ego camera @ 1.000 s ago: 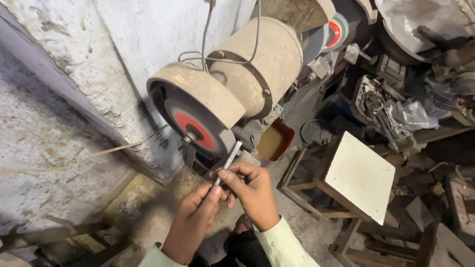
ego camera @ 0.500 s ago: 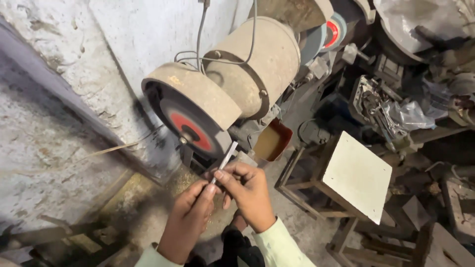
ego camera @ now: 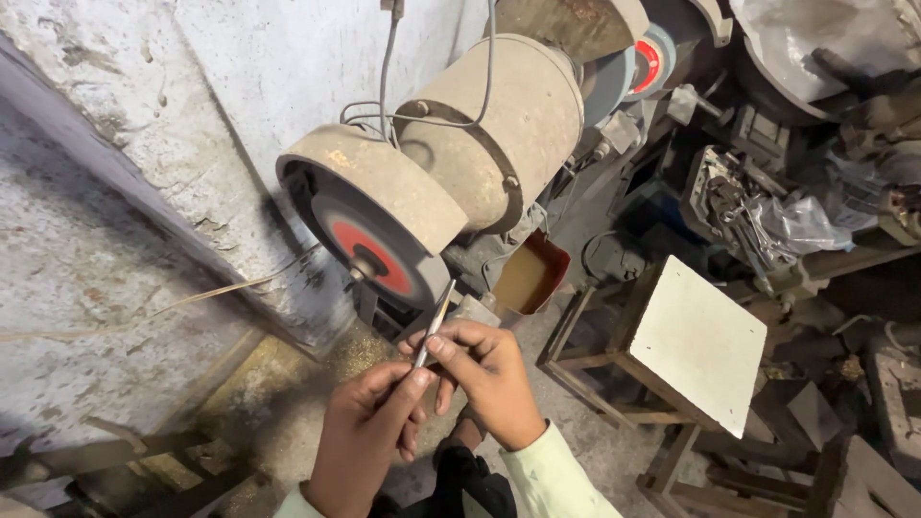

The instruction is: Grinding small metal parts and rods using a bench grinder to smooth or shape them.

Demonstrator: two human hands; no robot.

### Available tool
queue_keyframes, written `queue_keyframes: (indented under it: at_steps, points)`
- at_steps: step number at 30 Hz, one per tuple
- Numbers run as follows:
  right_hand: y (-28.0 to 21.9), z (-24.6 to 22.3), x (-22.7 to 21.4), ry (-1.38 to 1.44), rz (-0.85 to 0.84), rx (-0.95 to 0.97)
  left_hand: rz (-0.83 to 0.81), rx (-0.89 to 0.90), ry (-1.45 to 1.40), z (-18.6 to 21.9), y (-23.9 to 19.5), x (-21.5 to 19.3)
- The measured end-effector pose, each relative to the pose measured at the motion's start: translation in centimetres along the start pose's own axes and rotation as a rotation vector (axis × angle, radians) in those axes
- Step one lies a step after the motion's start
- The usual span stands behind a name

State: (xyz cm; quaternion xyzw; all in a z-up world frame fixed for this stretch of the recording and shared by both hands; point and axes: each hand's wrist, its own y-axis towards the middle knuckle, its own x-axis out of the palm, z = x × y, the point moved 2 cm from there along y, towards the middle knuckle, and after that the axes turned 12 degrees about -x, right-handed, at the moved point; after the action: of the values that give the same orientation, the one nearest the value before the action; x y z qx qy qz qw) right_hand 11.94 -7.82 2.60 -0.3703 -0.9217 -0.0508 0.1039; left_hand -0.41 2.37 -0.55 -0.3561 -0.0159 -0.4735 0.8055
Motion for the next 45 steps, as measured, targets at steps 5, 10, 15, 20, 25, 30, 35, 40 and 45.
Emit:
queue_keyframes:
  at_steps: [5,10,15,20,25,30,35,40,45]
  points:
    - [-0.1,-0.3,0.1,-0.017,-0.009,-0.001,-0.02,0.03,-0.013,-0.4,0.3,-0.2]
    - [-0.2,-0.1,0.1,-0.013,-0.007,0.004,0.001,0.013,0.015,-0.1,-0.1,-0.1]
    - [-0.3,-0.3,0.2,-0.02,-0.007,-0.008,-0.004,0.011,0.008,0.0,-0.2,0.0]
    - [-0.3,-0.2,0.2,-0.028,0.012,-0.012,0.014,-0.024,0.027,0.6,-0.7,0.3]
    - [-0.4,-0.6,0.4,-0.023,0.026,-0.007,0.015,-0.037,0.036,1.0,-1.1,0.5]
    - [-0.8,-0.6,1.0,-0.026,0.055,-0.003,0.014,-0.035,0.047,1.2,-1.1,0.4]
    - [-1.5,-0.1,3.2,-0.008,0.288,0.026,0.052,0.057,0.094,-0.4,0.4,-1.4]
    - [-1.5,0.7,4.0,-0.016,0.359,-0.066,0.1,0.362,0.312,2.9,-0.1,-1.0]
    - [-1.0,0.7,4.2,-0.001,0.388,-0.074,0.142,0.359,0.363,3.6,-0.2,-0.5]
